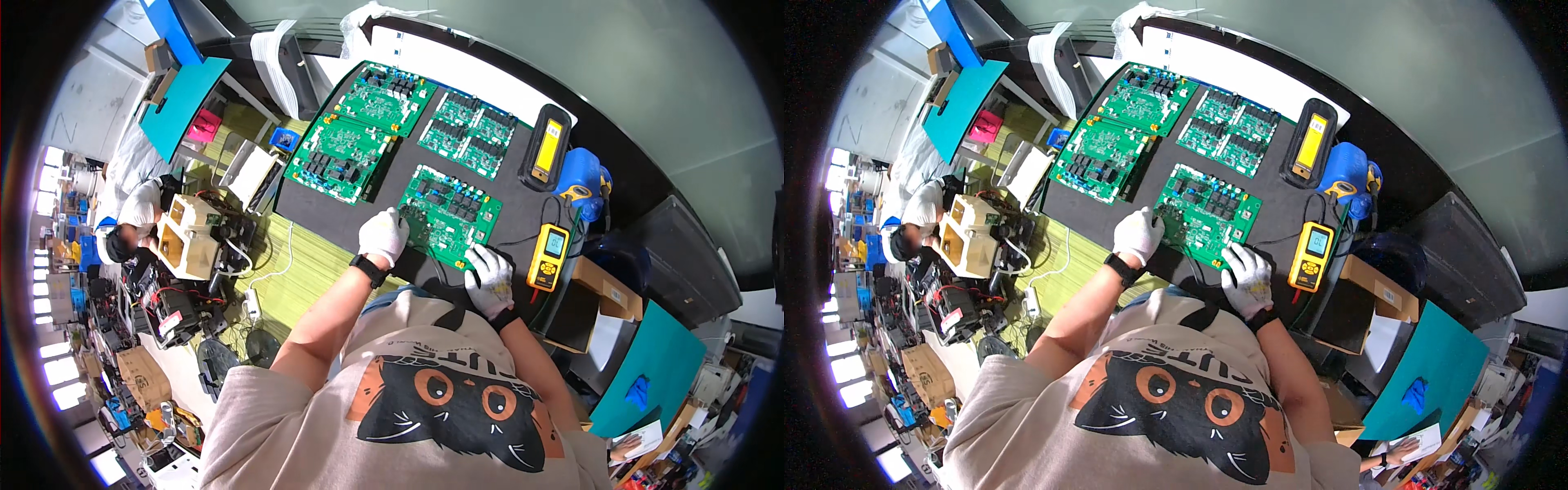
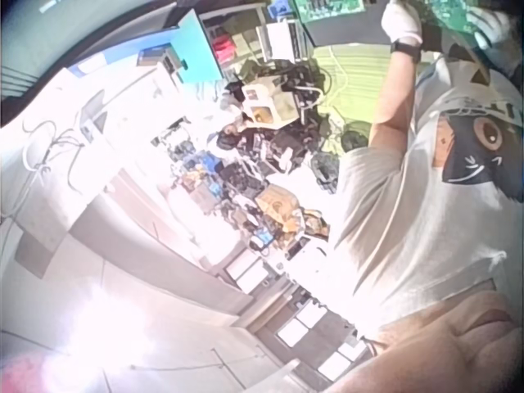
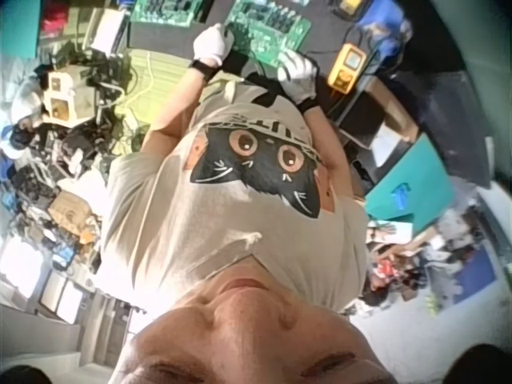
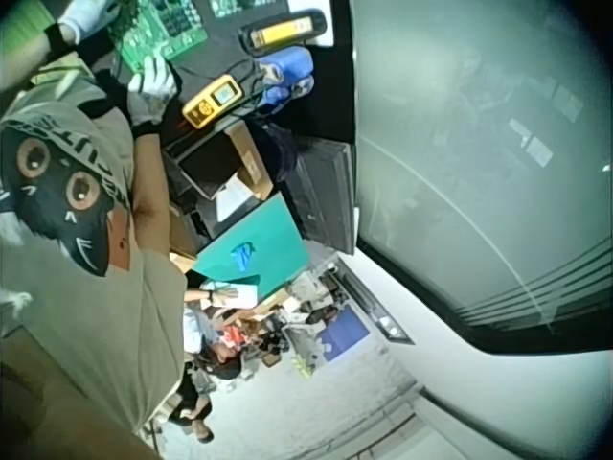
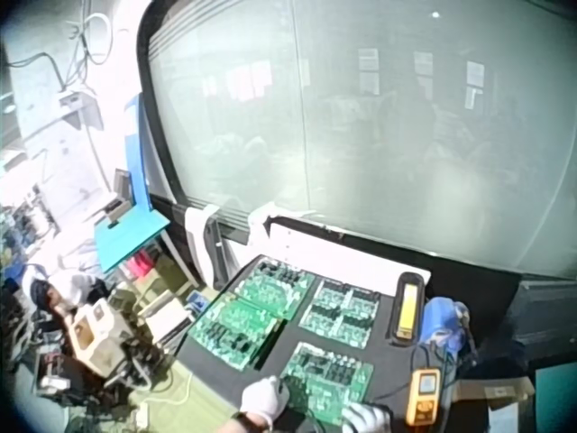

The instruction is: Probing components on several circuit boards using a multimeter to test for electrical signals.

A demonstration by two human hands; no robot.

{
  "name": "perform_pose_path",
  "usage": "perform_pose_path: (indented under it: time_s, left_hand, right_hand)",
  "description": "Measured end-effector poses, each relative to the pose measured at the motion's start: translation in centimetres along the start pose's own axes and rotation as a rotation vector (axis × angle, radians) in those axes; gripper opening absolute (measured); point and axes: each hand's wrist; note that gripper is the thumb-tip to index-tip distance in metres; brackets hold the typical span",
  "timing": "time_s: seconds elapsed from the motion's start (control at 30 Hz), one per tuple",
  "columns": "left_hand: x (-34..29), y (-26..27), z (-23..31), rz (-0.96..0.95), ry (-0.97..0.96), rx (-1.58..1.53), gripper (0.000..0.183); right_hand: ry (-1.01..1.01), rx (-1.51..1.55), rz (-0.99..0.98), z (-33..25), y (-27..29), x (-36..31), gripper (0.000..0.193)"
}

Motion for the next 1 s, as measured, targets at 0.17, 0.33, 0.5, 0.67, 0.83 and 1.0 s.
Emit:
perform_pose_path:
  time_s: [0.17,0.33,0.5,0.67,0.83,1.0]
  left_hand:
    - [-0.2,0.2,0.1,0.003,0.021,-0.024,0.024]
    - [-0.5,0.0,-0.1,0.01,0.047,-0.035,0.027]
    - [-0.9,0.2,0.3,0.023,0.059,-0.041,0.027]
    - [-0.6,-0.2,-0.1,0.015,0.057,-0.046,0.026]
    - [0.2,0.0,-0.1,-0.031,0.04,-0.067,0.026]
    - [0.2,-0.4,-0.4,-0.007,0.023,-0.108,0.026]
  right_hand:
    - [-0.007,0.007,-0.024,0.0,0.1,-0.1,0.041]
    - [0.006,0.0,0.007,-0.2,0.2,0.1,0.039]
    - [0.017,-0.001,0.022,0.0,0.0,0.0,0.04]
    - [0.01,-0.01,-0.014,0.1,0.0,-0.1,0.041]
    - [0.006,-0.013,-0.012,0.0,0.1,-0.1,0.041]
    - [0.001,-0.012,-0.019,0.1,0.0,-0.2,0.041]
Point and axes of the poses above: each hand's wrist, its own x-axis towards the middle knuckle, its own y-axis out of the back of the hand, z = x × y, and after that the axes turned 4 degrees about -x, right-handed
